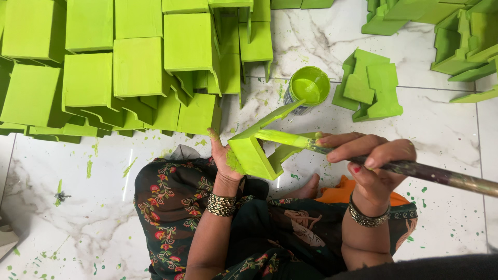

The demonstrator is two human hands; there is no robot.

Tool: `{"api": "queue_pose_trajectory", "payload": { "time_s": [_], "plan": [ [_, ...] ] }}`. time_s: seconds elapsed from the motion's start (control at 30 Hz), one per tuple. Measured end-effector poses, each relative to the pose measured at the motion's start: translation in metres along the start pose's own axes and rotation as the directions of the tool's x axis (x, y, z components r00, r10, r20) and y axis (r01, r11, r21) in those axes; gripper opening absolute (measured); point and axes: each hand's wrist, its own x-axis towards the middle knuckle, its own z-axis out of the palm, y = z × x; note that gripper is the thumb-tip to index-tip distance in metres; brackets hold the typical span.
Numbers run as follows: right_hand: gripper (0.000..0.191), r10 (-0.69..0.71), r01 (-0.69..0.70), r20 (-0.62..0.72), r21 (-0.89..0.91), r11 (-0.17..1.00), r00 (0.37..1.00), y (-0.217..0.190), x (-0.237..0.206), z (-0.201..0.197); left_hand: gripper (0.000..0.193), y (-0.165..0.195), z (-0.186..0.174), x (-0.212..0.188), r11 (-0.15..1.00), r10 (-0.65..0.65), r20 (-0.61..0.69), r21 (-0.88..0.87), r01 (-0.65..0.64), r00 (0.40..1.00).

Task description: The person sits on the floor painting foam letters with green paint using a brush. They dip the brush into an open paint can, coat the faces and edges of each letter, turn letters to reach other sides, and place finished letters onto a large pile of already painted letters.

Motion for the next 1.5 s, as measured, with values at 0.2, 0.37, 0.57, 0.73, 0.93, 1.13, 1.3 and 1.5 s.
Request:
{"api": "queue_pose_trajectory", "payload": {
  "time_s": [0.2,0.37,0.57,0.73,0.93,1.13,1.3,1.5],
  "plan": [
    [0.024,0.045,-0.047,-0.045,-0.046,0.998,0.998,-0.005,0.002,-0.002,0.124,0.001,0.004,-0.001,0.999,-0.016,0.079,0.039,0.013,0.997],
    [0.025,-0.013,0.009,-0.142,-0.029,1.0,0.99,0.001,0.0,0.003,0.123,-0.001,0.002,-0.001,1.0,-0.01,0.026,0.029,0.009,1.0],
    [0.023,0.075,-0.075,-0.042,-0.007,0.997,0.996,-0.002,-0.004,-0.001,0.124,0.001,0.007,-0.002,0.999,-0.011,0.054,0.043,0.009,0.998],
    [0.031,0.045,-0.066,-0.204,-0.093,0.993,0.978,-0.011,0.01,-0.026,0.117,0.005,0.015,-0.005,0.998,0.043,0.014,0.05,-0.044,0.999],
    [0.038,0.147,-0.167,-0.262,-0.058,0.984,0.954,-0.021,0.011,-0.025,0.108,0.0,0.029,-0.005,0.988,0.085,0.147,0.118,-0.103,0.985],
    [0.035,0.214,-0.214,-0.149,0.016,0.977,0.965,-0.016,0.007,0.0,0.106,-0.002,0.037,-0.004,0.98,0.094,0.134,0.164,-0.116,0.986],
    [0.034,0.2,-0.222,-0.128,-0.193,0.956,0.971,-0.021,0.01,0.001,0.103,0.0,0.035,-0.005,0.975,0.143,0.178,0.144,-0.17,0.974],
    [0.03,0.11,-0.144,-0.178,-0.192,0.971,0.978,-0.019,0.007,-0.004,0.104,0.005,0.034,-0.007,0.969,0.124,0.132,0.195,-0.149,0.983]
  ]
}}
